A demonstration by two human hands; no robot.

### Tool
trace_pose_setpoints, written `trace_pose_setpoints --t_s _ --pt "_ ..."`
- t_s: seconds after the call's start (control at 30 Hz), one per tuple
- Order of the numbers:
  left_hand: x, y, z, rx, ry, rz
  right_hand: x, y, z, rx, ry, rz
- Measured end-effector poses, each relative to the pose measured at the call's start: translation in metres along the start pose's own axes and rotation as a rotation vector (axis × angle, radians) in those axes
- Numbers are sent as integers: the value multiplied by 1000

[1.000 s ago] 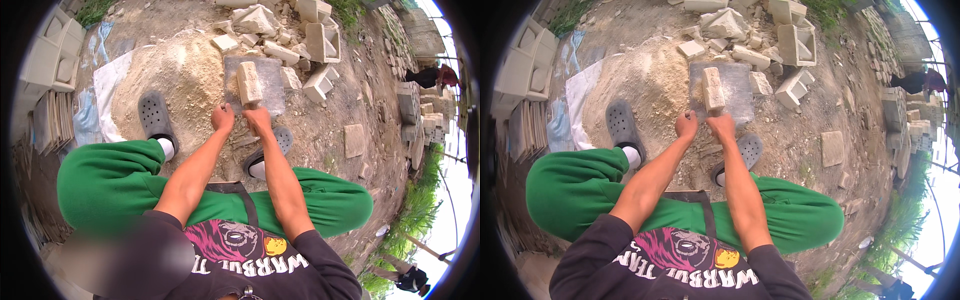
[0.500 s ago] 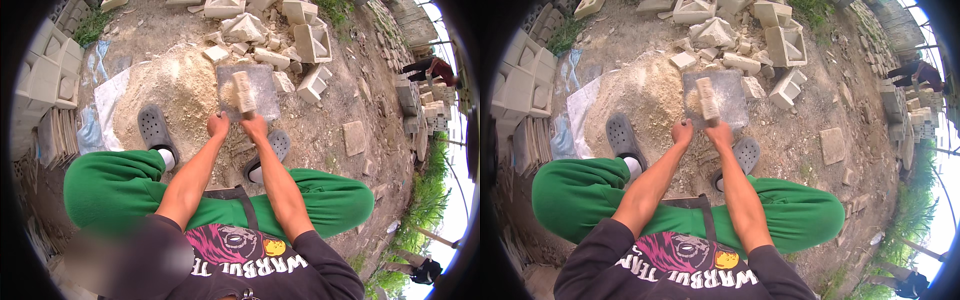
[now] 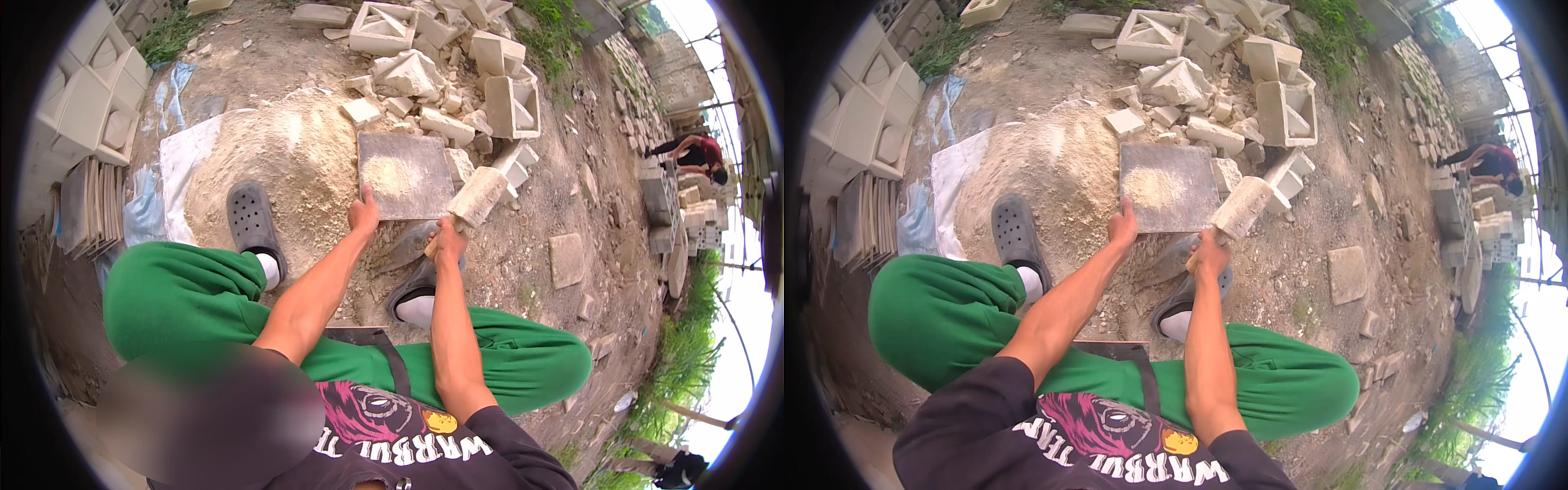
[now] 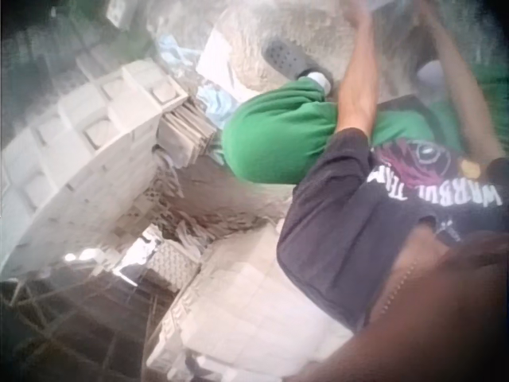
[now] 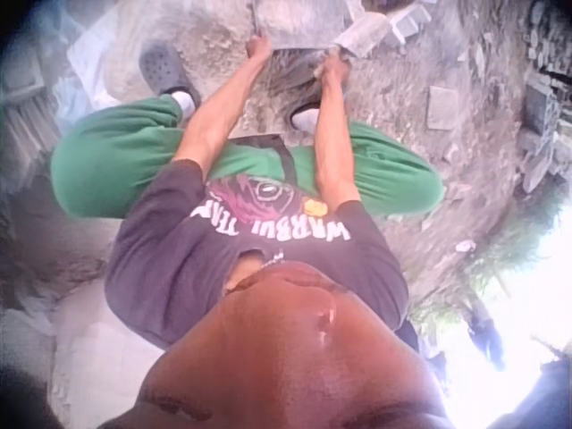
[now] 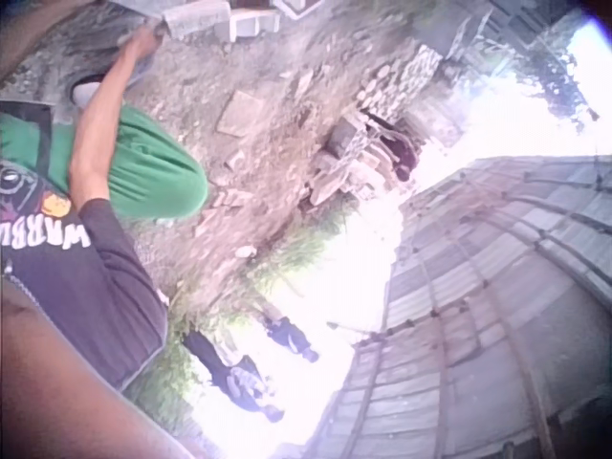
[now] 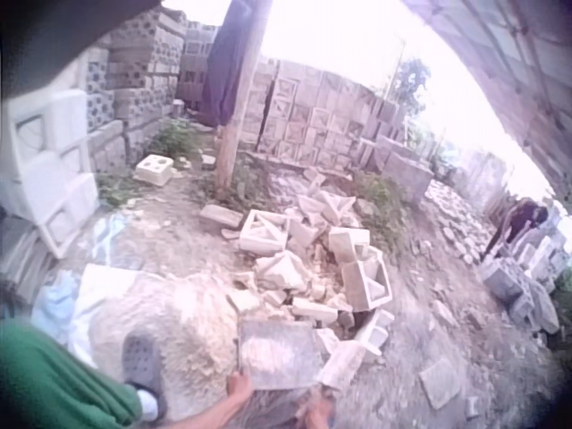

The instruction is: The person uses a specialized stone-cutting tool to repeatedly strike and chip away the edges of a stone block held by hand.

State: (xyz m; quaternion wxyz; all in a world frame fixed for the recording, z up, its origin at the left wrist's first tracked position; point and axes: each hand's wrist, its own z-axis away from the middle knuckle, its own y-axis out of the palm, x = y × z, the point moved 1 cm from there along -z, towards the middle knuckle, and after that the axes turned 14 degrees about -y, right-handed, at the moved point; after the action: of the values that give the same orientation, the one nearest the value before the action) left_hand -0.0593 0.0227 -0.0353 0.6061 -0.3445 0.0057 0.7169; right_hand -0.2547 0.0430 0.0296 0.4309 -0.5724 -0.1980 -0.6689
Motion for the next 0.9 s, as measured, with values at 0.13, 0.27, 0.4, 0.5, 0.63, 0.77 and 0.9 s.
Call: trace_pose_setpoints --t_s 0.13,0.27,0.4,0.5,0.63,0.77,0.9 --pt "-9 -7 7 -47 176 77 -3 -2 -1 -57 -61 -127" --pt "-28 -28 11 24 160 23 -13 -3 -12 -156 16 -279" --pt "-28 -53 22 181 140 322 -5 10 0 -204 134 -444" --pt "-35 -69 22 278 220 555 -2 28 13 -77 233 -421" --pt "-60 -88 30 460 61 748 9 67 34 237 320 -555" --pt "-69 -106 19 454 -127 894 49 102 69 767 406 -482" --pt "-68 -124 -8 506 -183 1053 84 118 91 702 458 -511"
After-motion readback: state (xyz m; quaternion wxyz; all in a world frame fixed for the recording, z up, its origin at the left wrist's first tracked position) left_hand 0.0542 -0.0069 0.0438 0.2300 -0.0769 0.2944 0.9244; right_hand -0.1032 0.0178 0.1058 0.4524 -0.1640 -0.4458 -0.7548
